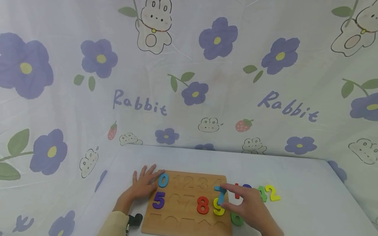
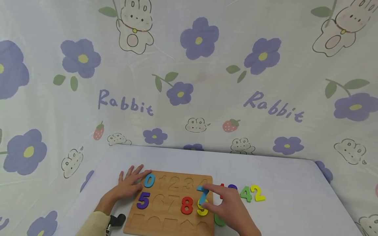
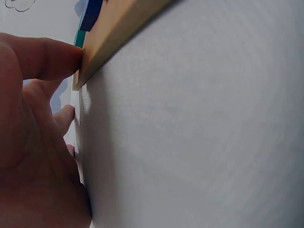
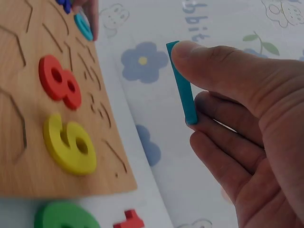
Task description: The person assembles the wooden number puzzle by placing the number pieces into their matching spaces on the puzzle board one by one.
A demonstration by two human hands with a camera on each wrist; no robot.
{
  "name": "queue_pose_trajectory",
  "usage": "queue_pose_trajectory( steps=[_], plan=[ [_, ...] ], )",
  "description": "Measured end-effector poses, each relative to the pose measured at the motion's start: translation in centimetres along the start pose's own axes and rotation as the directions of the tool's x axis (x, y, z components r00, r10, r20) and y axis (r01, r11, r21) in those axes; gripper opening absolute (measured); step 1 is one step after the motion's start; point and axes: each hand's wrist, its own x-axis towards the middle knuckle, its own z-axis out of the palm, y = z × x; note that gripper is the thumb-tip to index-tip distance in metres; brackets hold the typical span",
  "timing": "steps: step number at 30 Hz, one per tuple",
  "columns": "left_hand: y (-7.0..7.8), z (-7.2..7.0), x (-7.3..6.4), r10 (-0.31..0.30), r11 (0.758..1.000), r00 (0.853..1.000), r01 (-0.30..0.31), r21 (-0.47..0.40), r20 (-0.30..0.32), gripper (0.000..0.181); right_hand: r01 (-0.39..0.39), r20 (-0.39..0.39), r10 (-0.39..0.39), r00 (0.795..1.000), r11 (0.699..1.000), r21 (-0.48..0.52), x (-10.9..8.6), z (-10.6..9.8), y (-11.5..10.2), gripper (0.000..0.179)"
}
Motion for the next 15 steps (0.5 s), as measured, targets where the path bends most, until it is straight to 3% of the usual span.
queue_pose_trajectory(
  steps=[6, 15],
  plan=[
    [-0.2, 0.2, -0.1, 0.025, 1.0, 1.0, -0.025, -0.017, -0.018, 0.067, 0.067, 0.022, -0.068, 0.997, 0.997, 0.038, 1.1, 1.3, -0.8, 0.049],
    [0.2, 0.0, 0.0, -0.016, 1.0, 1.0, 0.016, 0.018, 0.01, 0.067, 0.088, 0.057, -0.097, 0.994, 0.986, 0.144, 2.5, 3.7, -2.3, 0.046]
  ],
)
